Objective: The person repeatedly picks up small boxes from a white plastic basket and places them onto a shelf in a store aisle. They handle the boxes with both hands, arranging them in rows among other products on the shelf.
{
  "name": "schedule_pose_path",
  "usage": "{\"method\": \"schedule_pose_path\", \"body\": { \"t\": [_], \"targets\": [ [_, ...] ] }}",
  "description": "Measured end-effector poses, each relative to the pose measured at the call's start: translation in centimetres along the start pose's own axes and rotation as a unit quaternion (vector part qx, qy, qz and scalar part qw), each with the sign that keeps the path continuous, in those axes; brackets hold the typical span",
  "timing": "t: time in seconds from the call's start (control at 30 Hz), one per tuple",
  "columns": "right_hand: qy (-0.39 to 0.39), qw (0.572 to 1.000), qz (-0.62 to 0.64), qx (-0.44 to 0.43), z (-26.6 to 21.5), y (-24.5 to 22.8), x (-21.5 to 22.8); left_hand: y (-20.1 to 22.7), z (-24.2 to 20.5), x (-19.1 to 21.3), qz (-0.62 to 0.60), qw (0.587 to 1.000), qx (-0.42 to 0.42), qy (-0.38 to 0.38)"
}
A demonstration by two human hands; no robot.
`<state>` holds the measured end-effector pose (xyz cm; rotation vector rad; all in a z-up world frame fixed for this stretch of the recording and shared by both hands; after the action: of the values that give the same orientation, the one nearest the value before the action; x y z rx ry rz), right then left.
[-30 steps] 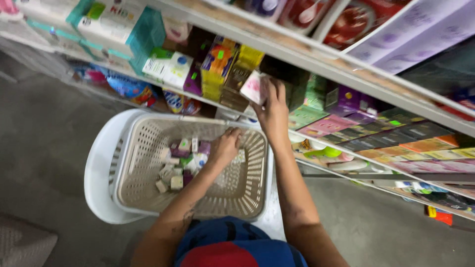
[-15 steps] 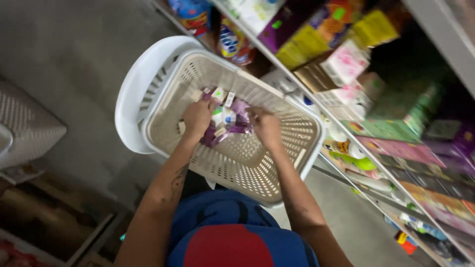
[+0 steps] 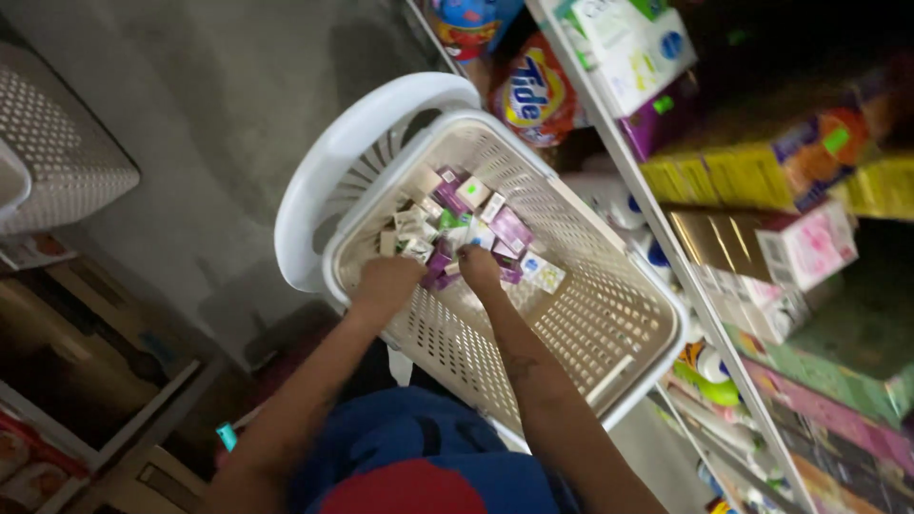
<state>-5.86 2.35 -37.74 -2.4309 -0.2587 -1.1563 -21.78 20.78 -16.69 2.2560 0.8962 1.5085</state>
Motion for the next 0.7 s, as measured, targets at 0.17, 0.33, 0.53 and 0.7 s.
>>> {"method": "schedule_pose_path", "body": {
  "t": [0.17,0.33,0.53,0.7],
  "targets": [
    [0.03,0.996,0.073,0.037,3.7,-4.6,0.1,0.6,0.2,-4.2,-0.014,0.993,-0.069,0.095],
    [0.116,0.977,0.173,0.05,7.9,-9.2,-0.1,0.6,1.2,-5.9,0.006,1.0,-0.004,0.026],
    [0.12,0.957,0.235,0.123,13.4,-8.2,-4.6,2.3,0.4,-2.3,0.047,0.992,-0.081,0.084],
    [-0.133,0.866,0.463,-0.134,7.1,-9.6,1.4,2.0,1.9,0.6,0.0,0.989,-0.002,0.151]
  ]
}}
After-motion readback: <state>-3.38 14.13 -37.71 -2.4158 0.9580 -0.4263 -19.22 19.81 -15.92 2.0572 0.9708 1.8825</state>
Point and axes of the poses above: each hand's wrist, its own z-axis towards the middle knuckle, its own x-axis out of the back of the hand, y = z × x, the point moved 3 cm from there along z, towards the middle knuckle, and after that the axes turned 14 degrees about -x, right-handed, at the moved point
